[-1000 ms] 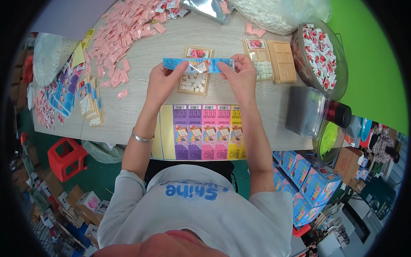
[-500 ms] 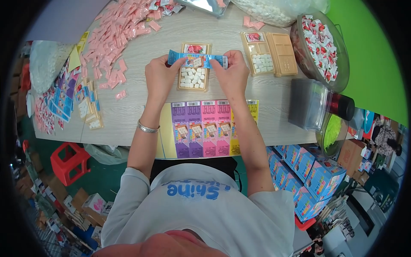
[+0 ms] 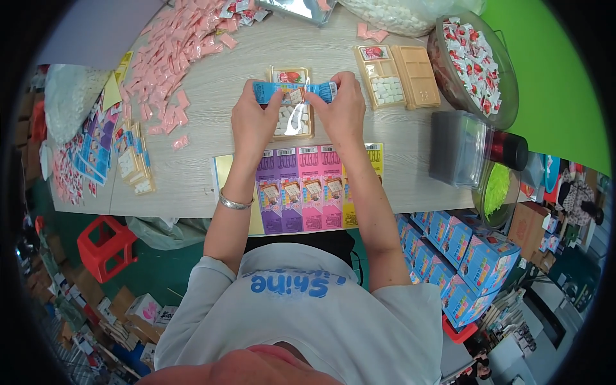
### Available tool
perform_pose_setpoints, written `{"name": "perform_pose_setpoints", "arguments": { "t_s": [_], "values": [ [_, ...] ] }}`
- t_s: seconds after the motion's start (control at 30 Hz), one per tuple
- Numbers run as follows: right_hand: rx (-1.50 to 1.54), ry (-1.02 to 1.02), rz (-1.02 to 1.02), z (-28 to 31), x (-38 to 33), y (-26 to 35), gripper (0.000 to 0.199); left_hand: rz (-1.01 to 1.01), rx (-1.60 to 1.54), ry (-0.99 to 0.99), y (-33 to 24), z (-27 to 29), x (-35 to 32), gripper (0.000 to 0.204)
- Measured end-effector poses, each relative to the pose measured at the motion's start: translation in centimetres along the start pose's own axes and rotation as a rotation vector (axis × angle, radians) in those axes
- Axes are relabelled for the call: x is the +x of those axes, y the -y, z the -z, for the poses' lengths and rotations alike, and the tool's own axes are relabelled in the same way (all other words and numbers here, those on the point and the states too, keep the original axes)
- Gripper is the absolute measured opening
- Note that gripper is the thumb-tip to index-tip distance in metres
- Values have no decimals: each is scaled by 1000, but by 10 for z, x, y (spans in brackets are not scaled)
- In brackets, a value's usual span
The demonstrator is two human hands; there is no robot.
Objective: Sorting small items into plastic trays and applying decorative labels.
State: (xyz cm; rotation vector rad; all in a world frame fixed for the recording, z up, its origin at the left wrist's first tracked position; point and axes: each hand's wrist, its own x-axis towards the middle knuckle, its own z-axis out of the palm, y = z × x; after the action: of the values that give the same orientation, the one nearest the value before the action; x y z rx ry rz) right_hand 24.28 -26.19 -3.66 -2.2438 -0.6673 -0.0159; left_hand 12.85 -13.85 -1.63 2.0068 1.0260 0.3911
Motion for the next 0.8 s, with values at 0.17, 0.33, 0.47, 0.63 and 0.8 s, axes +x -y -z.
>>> {"name": "perform_pose_setpoints", "arguments": {
  "t_s": [0.17,0.33,0.47,0.63,0.8],
  "values": [
    [44,33,-32,4,0,0,55,83,-152,25,-7,3,-5,41],
    [403,-70,-125,12,-16,13,49,188,-899,37,9,0,-9,57],
    [1143,229,-392,40,-50,18,32,289,-1162,161,-4,25,-35,59],
    [1145,306,-409,56,-68,39,22,219,-1060,249,-7,45,-60,59],
    [954,152,-374,67,-88,57,11,-340,-317,-287,-13,77,-93,50]
  ]
}}
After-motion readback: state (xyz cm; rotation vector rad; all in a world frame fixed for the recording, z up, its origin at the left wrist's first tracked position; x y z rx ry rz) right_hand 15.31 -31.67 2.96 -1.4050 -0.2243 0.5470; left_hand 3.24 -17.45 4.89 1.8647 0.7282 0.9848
